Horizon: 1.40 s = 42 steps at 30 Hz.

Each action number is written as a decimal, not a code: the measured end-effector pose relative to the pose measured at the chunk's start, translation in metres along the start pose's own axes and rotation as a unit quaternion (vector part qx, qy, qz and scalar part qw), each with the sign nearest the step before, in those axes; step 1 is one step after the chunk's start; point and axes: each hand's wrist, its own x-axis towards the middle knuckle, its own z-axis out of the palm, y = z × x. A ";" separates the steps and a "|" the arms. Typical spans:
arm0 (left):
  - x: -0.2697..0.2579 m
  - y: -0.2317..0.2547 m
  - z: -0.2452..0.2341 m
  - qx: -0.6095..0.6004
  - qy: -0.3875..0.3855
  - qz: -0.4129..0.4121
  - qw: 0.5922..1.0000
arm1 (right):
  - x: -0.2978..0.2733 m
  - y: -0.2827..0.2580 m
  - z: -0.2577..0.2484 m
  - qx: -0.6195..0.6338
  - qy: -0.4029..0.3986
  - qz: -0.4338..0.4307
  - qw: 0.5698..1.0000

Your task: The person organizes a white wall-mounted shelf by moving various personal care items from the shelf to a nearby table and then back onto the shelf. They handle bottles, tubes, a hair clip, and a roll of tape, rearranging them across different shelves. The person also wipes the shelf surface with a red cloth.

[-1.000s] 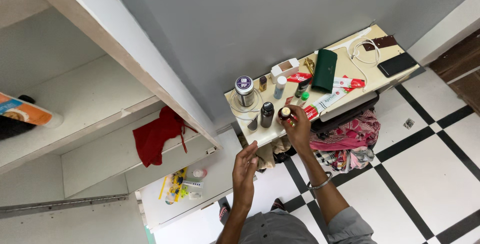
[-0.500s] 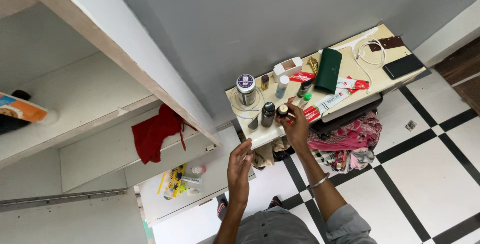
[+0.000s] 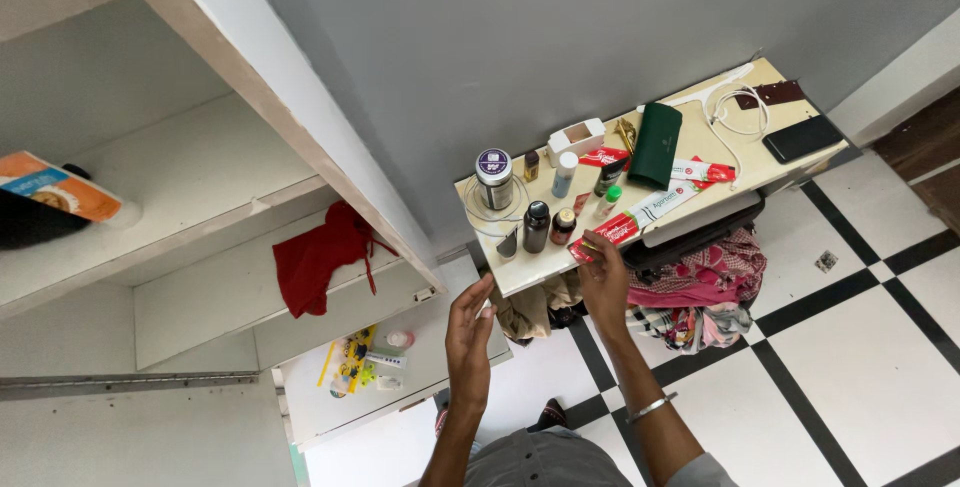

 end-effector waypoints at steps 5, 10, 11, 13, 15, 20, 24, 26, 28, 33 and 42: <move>-0.011 0.007 0.005 0.023 0.005 0.034 0.999 | -0.024 -0.021 -0.004 0.055 -0.020 0.056 0.997; -0.019 0.008 0.004 0.023 0.036 0.024 0.999 | -0.041 -0.040 -0.007 0.087 -0.077 0.090 0.989; -0.020 0.008 0.002 0.022 0.039 0.030 0.999 | -0.044 -0.044 -0.006 0.091 -0.085 0.103 0.987; -0.022 0.007 -0.003 0.018 0.047 0.034 0.998 | -0.050 -0.051 -0.005 0.089 -0.102 0.120 0.984; -0.023 0.004 -0.011 0.010 0.054 0.030 0.998 | -0.054 -0.057 -0.002 0.075 -0.117 0.124 0.983; -0.026 0.011 -0.040 -0.006 0.067 0.048 0.997 | -0.069 -0.082 0.020 0.101 -0.160 0.098 0.977; -0.030 0.023 -0.074 -0.017 0.066 0.056 0.996 | -0.084 -0.098 0.049 0.086 -0.191 0.065 0.976; -0.030 0.031 -0.092 -0.019 0.072 0.053 0.996 | -0.089 -0.105 0.067 0.091 -0.204 0.061 0.973; -0.031 0.040 -0.109 -0.021 0.078 0.054 0.995 | -0.093 -0.112 0.084 0.095 -0.214 0.055 0.971; -0.030 0.058 -0.147 -0.032 0.082 0.083 0.993 | -0.099 -0.134 0.127 0.110 -0.218 0.030 0.969; -0.025 0.073 -0.191 -0.023 0.081 0.111 0.990 | -0.103 -0.203 0.175 0.075 -0.199 -0.092 0.973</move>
